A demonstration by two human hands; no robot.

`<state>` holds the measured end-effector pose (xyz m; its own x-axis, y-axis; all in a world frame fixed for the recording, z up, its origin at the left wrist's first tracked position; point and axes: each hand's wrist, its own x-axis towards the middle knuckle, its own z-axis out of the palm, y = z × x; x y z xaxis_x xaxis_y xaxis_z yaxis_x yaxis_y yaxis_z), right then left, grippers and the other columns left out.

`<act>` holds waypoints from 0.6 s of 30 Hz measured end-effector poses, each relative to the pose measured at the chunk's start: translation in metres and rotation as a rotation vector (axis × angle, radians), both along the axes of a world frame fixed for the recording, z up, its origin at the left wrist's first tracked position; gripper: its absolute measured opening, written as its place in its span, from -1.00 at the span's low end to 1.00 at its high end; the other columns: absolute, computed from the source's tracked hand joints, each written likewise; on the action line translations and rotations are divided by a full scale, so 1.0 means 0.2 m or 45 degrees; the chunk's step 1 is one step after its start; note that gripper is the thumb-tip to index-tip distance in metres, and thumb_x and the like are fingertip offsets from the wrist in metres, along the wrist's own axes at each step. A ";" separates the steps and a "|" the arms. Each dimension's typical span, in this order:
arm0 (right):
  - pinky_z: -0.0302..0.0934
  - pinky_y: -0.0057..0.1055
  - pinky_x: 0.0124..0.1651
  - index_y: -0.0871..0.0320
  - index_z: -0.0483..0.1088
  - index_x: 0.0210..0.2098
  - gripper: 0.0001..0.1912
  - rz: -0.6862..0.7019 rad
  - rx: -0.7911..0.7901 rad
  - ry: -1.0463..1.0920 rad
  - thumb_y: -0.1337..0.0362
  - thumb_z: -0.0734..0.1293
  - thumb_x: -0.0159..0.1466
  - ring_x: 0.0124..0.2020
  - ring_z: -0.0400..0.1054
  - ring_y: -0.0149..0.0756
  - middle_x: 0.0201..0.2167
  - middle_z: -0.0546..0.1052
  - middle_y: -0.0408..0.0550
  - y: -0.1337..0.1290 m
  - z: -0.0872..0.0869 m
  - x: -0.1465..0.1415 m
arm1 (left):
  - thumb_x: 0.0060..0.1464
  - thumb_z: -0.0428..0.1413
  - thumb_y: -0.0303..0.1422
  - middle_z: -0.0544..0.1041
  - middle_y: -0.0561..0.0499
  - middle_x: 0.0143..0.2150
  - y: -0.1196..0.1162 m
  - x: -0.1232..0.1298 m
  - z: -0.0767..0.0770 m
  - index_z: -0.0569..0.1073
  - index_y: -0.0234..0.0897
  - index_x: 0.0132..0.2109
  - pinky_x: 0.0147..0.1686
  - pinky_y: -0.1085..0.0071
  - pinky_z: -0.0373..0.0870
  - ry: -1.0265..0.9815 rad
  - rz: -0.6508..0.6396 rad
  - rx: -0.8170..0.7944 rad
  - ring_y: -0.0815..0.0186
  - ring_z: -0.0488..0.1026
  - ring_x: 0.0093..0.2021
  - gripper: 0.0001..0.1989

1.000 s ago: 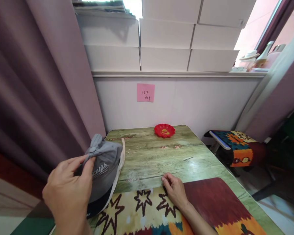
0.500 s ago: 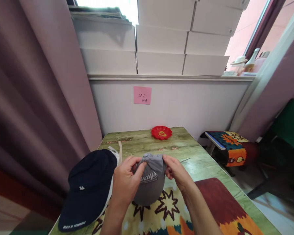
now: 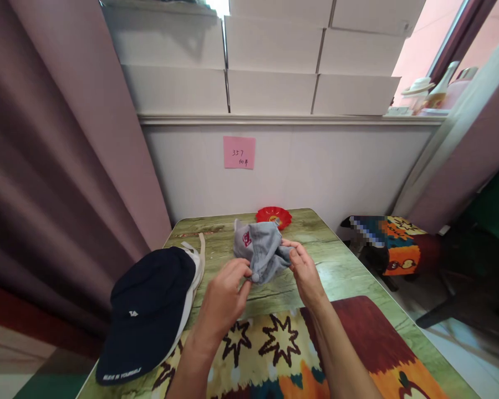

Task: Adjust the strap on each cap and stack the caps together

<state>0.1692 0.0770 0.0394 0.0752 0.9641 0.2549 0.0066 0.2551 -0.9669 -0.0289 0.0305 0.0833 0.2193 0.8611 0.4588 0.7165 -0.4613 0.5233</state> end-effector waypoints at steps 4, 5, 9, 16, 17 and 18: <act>0.25 -0.34 -0.19 0.15 0.48 -0.29 -0.53 -0.064 -0.197 -0.377 -0.15 0.28 0.20 -0.25 0.43 -0.17 -0.33 0.58 0.00 0.06 -0.12 0.08 | -0.06 0.21 -0.41 0.61 0.01 -0.19 -0.01 -0.02 -0.06 0.54 -0.09 -0.15 -0.21 0.38 0.40 0.316 -0.151 -0.460 0.17 0.56 -0.17 -0.74; 0.23 -0.34 -0.21 0.15 0.48 -0.34 -0.57 -0.141 -0.240 -0.516 -0.12 0.31 0.18 -0.29 0.42 -0.17 -0.38 0.57 -0.02 0.06 -0.14 0.10 | -0.07 0.23 -0.38 0.62 0.02 -0.23 -0.01 -0.03 -0.07 0.56 -0.07 -0.13 -0.26 0.39 0.38 0.356 -0.145 -0.541 0.17 0.57 -0.21 -0.72; 0.21 -0.35 -0.20 0.12 0.49 -0.29 -0.68 -0.397 -0.172 -0.666 0.00 0.29 0.22 -0.30 0.43 -0.20 -0.29 0.59 -0.01 0.07 -0.15 0.13 | 0.11 0.13 -0.28 0.61 -0.01 -0.28 0.06 -0.07 -0.10 0.57 -0.12 -0.16 -0.28 0.37 0.34 0.409 0.107 -0.482 0.18 0.55 -0.26 -0.83; 0.25 -0.40 -0.13 0.13 0.50 -0.24 -0.75 -0.159 0.040 -0.726 0.21 0.20 0.32 -0.21 0.45 -0.24 -0.23 0.59 0.00 0.06 -0.20 0.00 | 0.24 -0.01 -0.33 0.52 -0.25 0.09 0.19 0.01 -0.32 0.42 -0.36 0.12 0.14 0.22 0.30 0.240 0.248 -0.293 0.09 0.44 0.14 -0.64; 0.24 -0.38 -0.10 0.13 0.51 -0.21 -0.77 -0.121 0.030 -0.809 0.24 0.22 0.32 -0.17 0.46 -0.22 -0.19 0.59 0.01 0.06 -0.22 -0.01 | 0.25 0.00 -0.32 0.50 -0.28 0.13 0.19 0.03 -0.36 0.38 -0.39 0.18 0.16 0.20 0.29 0.255 0.227 -0.342 0.07 0.42 0.17 -0.59; 0.23 -0.36 -0.07 0.13 0.51 -0.17 -0.78 -0.091 0.004 -0.894 0.26 0.24 0.31 -0.14 0.46 -0.20 -0.16 0.59 0.03 0.06 -0.24 -0.02 | 0.25 0.00 -0.31 0.49 -0.30 0.14 0.18 0.05 -0.39 0.35 -0.41 0.22 0.17 0.18 0.28 0.278 0.211 -0.387 0.05 0.41 0.18 -0.56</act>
<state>0.1646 0.0886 -0.0093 -0.0451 0.9621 0.2688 0.6452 0.2335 -0.7274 -0.0191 0.0670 0.0059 0.1301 0.9822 0.1358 0.8775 -0.1778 0.4455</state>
